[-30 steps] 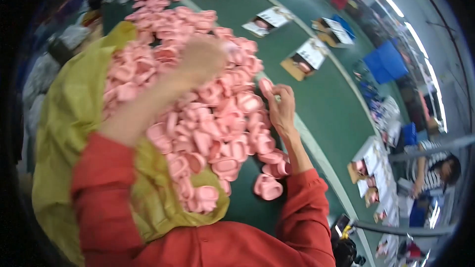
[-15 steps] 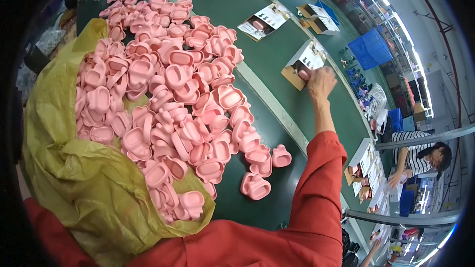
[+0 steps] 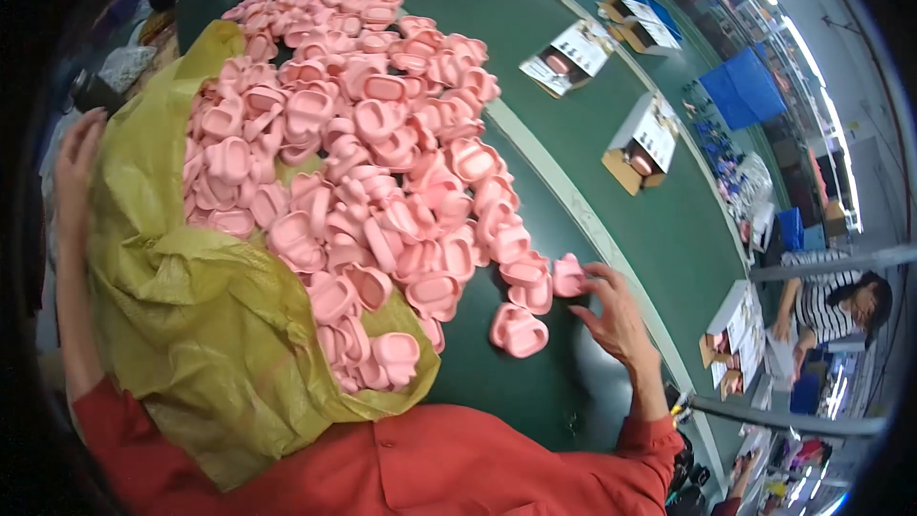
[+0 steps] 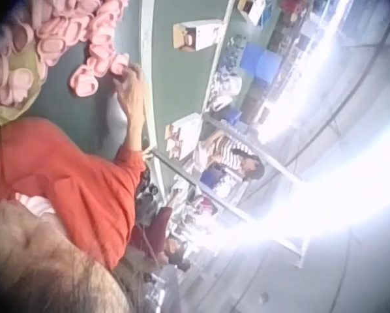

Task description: The person sorts and arranges pink plastic components by hand, taking them from a yellow storage bag and placing them onto an assembly line workspace.

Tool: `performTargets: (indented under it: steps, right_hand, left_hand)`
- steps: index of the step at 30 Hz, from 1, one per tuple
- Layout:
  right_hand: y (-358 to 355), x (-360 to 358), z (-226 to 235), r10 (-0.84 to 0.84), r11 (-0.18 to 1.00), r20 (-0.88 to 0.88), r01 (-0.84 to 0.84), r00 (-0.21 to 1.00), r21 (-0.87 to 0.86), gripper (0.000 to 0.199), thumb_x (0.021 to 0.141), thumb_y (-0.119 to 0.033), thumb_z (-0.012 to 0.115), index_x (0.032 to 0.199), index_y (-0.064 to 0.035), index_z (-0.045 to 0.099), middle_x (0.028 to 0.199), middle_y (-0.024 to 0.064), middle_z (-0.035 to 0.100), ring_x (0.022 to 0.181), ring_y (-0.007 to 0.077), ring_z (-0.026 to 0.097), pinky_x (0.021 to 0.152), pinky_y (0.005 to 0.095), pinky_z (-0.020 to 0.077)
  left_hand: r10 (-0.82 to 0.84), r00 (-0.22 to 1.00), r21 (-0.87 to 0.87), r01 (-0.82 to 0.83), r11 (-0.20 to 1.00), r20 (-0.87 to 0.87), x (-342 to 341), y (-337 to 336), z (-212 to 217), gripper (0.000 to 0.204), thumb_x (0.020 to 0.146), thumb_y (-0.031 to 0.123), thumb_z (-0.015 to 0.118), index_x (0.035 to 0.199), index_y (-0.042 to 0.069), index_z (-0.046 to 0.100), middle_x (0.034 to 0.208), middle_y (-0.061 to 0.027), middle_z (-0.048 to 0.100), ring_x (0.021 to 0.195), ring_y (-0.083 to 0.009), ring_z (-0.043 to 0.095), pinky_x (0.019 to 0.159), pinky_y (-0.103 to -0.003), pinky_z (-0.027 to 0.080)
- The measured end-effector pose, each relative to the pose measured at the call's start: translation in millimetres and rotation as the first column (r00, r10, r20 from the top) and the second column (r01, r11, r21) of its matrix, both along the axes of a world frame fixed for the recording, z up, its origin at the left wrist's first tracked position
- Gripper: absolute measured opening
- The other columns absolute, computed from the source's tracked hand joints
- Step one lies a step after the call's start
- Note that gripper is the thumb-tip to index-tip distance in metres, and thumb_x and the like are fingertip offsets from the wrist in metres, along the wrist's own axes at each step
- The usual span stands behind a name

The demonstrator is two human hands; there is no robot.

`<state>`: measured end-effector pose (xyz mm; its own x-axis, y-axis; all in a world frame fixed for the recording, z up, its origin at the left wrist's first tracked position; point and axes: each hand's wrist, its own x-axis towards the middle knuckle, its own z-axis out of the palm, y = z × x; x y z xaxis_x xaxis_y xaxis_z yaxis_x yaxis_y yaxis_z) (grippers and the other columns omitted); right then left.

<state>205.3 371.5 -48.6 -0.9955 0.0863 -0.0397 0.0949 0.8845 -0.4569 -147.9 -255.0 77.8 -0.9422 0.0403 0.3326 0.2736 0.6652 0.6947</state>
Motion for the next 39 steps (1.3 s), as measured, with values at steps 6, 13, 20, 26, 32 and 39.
performTargets:
  steps: [6,13,20,26,32,39]
  right_hand:
    - [7,-12,-49,0.089,0.994,-0.305,-0.064,0.948,0.093,0.021,0.081,-0.007,0.077,0.097,-0.0069,0.064,0.126,0.0143,0.059,0.111,0.0358,0.058,0.095,0.0464,0.0463]
    - [62,-132,-30,0.048,0.991,-0.522,0.025,0.852,0.132,0.018,0.079,-0.012,0.08,0.092,-0.0068,0.067,0.128,0.0161,0.061,0.119,0.0362,0.056,0.101,0.0466,0.0437]
    - [140,-245,-72,-0.094,0.904,-0.544,0.3,0.834,0.304,0.02,0.08,-0.021,0.072,0.09,-0.0033,0.073,0.123,0.019,0.067,0.11,0.0395,0.063,0.094,0.0493,0.0506]
    - [143,-233,-53,-0.199,0.874,-0.643,0.43,0.74,0.224,0.029,0.08,-0.013,0.076,0.103,0.0007,0.067,0.119,0.0201,0.065,0.112,0.0384,0.062,0.095,0.0454,0.0492]
    - [-18,-173,-14,0.264,0.954,-0.464,-0.3,0.846,-0.005,0.028,0.083,0.002,0.069,0.109,-0.0074,0.064,0.124,0.0127,0.061,0.118,0.0351,0.058,0.102,0.0426,0.0451]
    - [-53,-109,-23,0.356,0.922,-0.312,-0.385,0.881,-0.033,0.048,0.077,-0.016,0.08,0.115,-0.0057,0.054,0.134,0.016,0.055,0.117,0.0365,0.057,0.097,0.0441,0.0488]
  left_hand:
    - [-0.722,0.686,-0.862,0.311,0.399,-0.086,134,158,-13,0.026,0.102,0.025,0.053,0.104,0.003,0.066,0.101,-0.0186,0.066,0.107,-0.0372,0.059,0.094,-0.044,0.046]
    - [-0.317,0.594,-0.424,0.777,0.466,0.739,174,130,18,0.04,0.103,0.034,0.05,0.086,0.001,0.063,0.076,-0.0205,0.058,0.076,-0.0387,0.059,0.079,-0.048,0.047]
    - [-0.026,0.444,-0.289,0.625,0.725,0.896,212,32,19,0.052,0.105,0.042,0.048,0.079,-0.002,0.059,0.058,-0.014,0.05,0.054,-0.0282,0.052,0.058,-0.043,0.043]
    - [0.173,0.741,-0.193,-0.059,0.979,0.649,185,-29,-11,0.033,0.101,0.031,0.061,0.085,0.002,0.064,0.066,0.0044,0.056,0.059,-0.007,0.048,0.055,-0.027,0.04]
    - [0.125,0.901,-0.522,0.124,0.844,0.416,174,29,-9,0.096,0.069,0.023,0.085,0.15,0.004,0.037,0.139,-0.0231,0.052,0.132,-0.0378,0.051,0.111,-0.042,0.04]
    - [0.031,0.961,-0.673,0.168,0.721,0.274,165,52,-44,0.116,0.063,0.024,0.088,0.16,0.017,0.023,0.153,-0.0271,0.027,0.132,-0.047,0.046,0.109,-0.046,0.042]
